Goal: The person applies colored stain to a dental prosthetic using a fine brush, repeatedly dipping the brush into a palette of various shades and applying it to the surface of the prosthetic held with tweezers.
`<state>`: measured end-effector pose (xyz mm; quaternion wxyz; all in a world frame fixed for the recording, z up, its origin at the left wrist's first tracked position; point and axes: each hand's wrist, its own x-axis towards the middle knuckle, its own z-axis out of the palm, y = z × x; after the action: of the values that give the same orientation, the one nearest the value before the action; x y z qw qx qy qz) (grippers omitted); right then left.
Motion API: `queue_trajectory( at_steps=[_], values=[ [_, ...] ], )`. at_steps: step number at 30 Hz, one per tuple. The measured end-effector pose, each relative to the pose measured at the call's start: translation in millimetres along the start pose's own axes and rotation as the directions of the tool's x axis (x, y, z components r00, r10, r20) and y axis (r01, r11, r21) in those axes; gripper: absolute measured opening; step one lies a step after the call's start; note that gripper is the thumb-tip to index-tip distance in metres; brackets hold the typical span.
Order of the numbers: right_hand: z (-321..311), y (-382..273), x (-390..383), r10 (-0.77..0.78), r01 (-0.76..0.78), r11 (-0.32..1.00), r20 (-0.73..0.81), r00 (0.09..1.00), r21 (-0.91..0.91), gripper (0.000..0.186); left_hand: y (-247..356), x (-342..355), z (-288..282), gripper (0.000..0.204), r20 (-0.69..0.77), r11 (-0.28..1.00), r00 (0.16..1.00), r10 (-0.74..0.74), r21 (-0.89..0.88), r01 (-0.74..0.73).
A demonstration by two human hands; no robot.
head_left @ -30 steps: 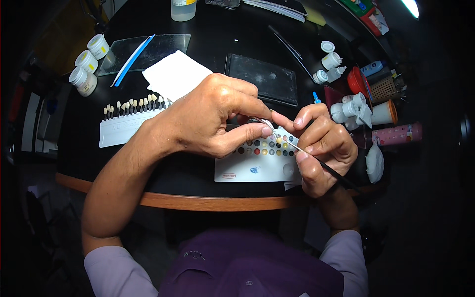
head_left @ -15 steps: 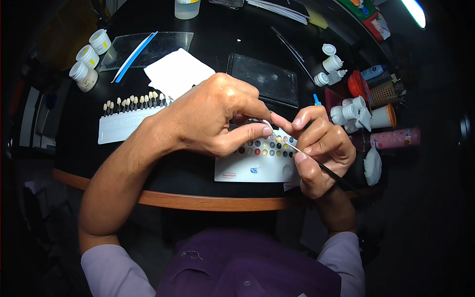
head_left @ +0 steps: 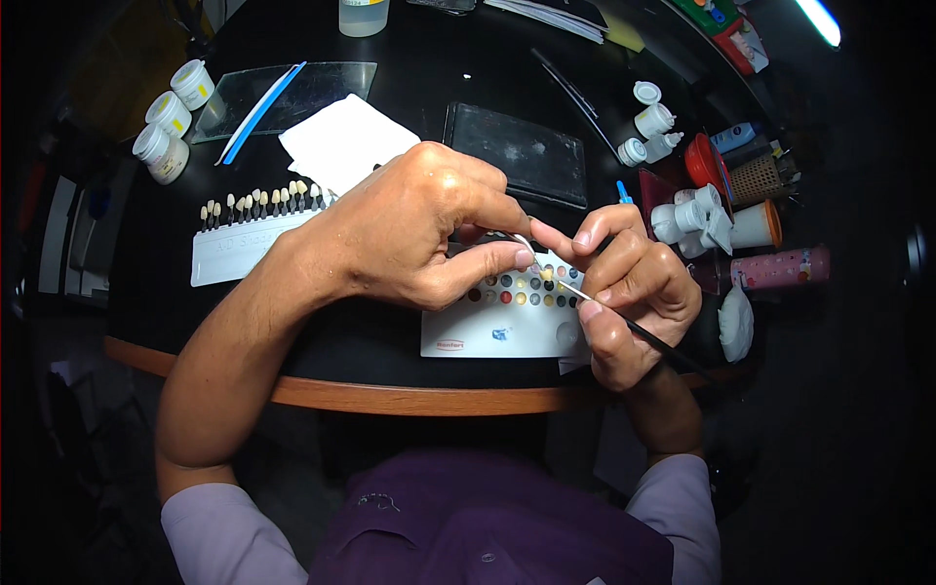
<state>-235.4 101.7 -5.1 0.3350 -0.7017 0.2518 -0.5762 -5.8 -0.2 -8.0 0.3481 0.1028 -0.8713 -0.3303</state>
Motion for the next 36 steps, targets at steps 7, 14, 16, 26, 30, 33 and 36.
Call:
queue_trajectory(
  at_steps=[7, 14, 16, 26, 30, 33, 36],
  values=[
    [1.5, -0.7, 0.7, 0.011, -0.011, 1.0, 0.01, 1.0, -0.001, 0.016, -1.5, -3.0, -0.6, 0.02, 0.001, 0.999, 1.0, 0.019, 0.028, -0.019],
    [2.7, -2.7, 0.6, 0.024, -0.025, 0.999, -0.021, 0.999, -0.024, 0.016, -3.1, -2.7, 1.8, 0.019, 0.0, 1.0, 1.0, 0.011, 0.024, -0.011],
    [2.4, -3.3, 1.2, 0.018, -0.018, 0.999, -0.017, 1.0, -0.031, 0.016, -1.9, -3.2, 0.8, 0.019, 0.003, 0.999, 1.0, -0.001, 0.032, 0.001],
    [1.0, -2.0, 0.9, -0.009, 0.009, 0.999, -0.002, 1.0, -0.034, 0.017, -1.4, 0.0, 0.9, 0.016, -0.019, 1.0, 1.0, 0.019, 0.026, -0.018],
    [0.6, -1.8, 0.2, -0.024, 0.023, 0.999, -0.02, 1.0, -0.026, 0.017, 0.3, 0.4, 2.5, 0.016, -0.032, 1.0, 0.999, 0.005, 0.017, -0.004],
    [0.7, -0.8, 1.4, -0.044, 0.042, 0.998, -0.027, 0.999, -0.055, 0.017, -2.2, -0.5, 4.0, 0.019, -0.046, 0.999, 0.999, 0.023, 0.026, -0.021],
    [0.7, -0.3, 2.0, -0.06, 0.057, 0.994, -0.026, 0.998, -0.088, 0.017, -4.7, -1.2, 5.8, 0.025, -0.053, 0.999, 0.998, 0.038, 0.031, -0.036]
  ],
)
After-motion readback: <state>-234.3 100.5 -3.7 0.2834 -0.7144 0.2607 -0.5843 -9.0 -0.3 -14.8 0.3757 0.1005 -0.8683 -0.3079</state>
